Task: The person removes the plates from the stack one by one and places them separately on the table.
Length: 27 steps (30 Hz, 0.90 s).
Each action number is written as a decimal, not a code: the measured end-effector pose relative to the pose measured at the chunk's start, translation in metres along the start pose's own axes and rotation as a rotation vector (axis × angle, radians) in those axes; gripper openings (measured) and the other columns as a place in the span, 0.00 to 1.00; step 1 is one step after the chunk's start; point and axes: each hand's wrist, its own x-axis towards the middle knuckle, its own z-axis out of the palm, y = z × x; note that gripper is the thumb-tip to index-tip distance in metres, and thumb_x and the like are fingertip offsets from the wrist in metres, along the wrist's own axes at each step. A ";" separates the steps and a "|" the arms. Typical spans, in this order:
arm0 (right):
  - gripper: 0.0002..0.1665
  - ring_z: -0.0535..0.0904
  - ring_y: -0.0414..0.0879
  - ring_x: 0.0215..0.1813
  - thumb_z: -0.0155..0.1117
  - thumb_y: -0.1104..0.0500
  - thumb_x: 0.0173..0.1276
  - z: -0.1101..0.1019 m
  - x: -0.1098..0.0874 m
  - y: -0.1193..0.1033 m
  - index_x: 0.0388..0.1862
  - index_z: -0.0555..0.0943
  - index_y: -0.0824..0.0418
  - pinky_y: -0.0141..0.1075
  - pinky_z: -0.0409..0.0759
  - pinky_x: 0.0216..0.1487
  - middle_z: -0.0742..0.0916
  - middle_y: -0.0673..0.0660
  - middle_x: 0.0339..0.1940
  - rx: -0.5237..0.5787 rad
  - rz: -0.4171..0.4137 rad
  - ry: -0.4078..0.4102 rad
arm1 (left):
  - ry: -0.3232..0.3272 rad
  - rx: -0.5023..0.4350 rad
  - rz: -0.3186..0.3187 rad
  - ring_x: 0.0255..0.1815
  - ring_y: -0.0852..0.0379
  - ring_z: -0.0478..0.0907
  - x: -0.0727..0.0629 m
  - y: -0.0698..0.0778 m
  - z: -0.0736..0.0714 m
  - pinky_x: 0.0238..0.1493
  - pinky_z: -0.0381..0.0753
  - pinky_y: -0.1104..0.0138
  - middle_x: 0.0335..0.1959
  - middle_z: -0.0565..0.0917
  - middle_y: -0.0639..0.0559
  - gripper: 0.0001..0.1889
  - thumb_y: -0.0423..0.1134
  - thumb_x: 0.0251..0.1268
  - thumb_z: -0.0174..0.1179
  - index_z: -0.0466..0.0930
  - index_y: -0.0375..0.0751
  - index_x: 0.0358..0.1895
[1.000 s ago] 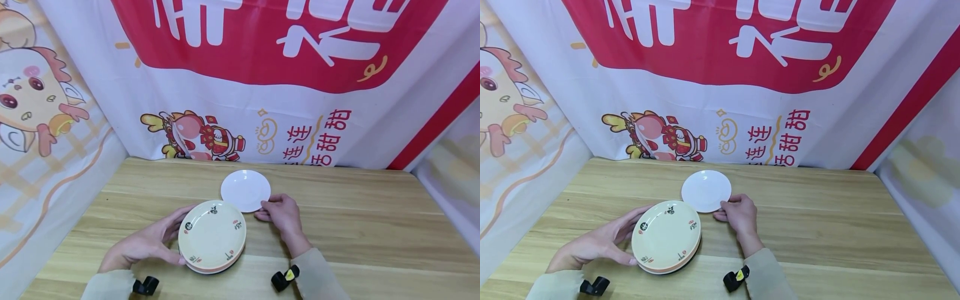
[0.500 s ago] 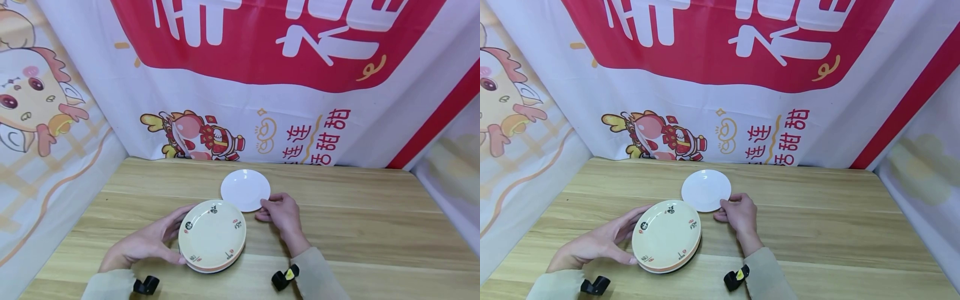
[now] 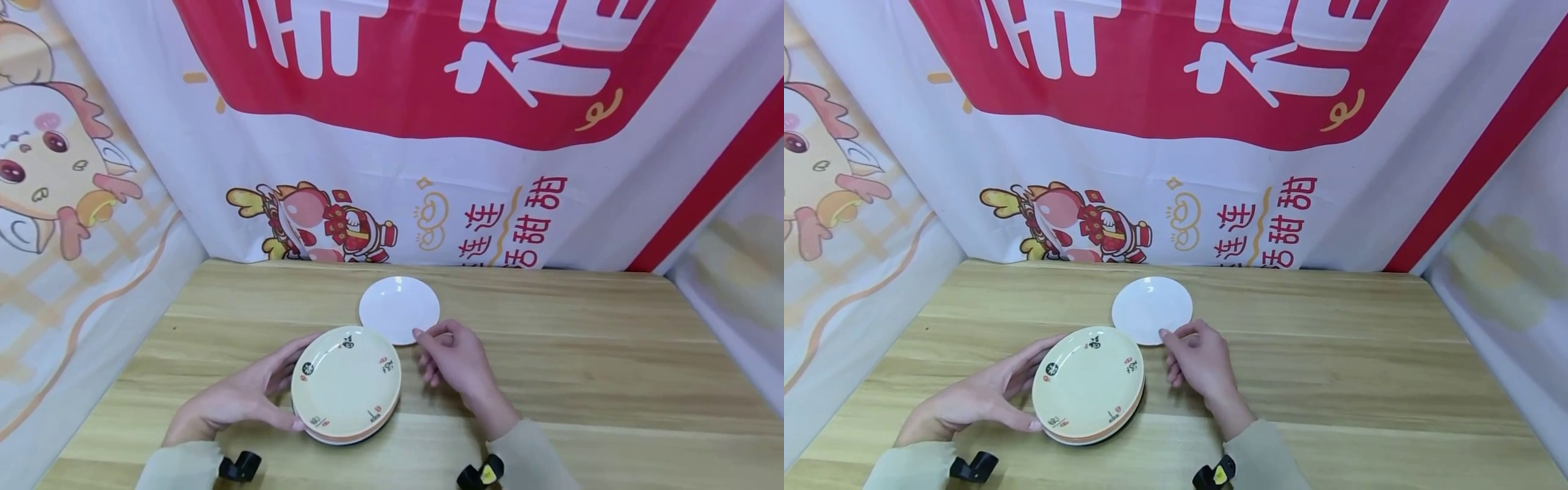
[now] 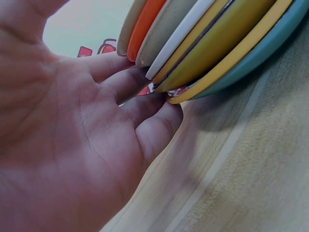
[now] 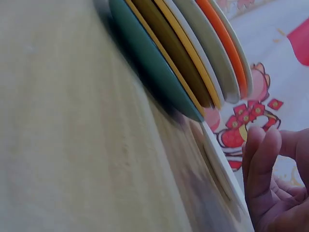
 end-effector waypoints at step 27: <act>0.16 0.77 0.41 0.12 0.76 0.52 0.71 0.025 -0.031 0.000 0.45 0.80 0.61 0.38 0.81 0.13 0.83 0.52 0.21 -0.153 -0.158 -0.171 | -0.013 -0.051 0.020 0.79 0.74 0.66 0.000 -0.004 0.000 0.75 0.64 0.82 0.86 0.61 0.39 0.58 0.32 0.54 0.81 0.53 0.49 0.87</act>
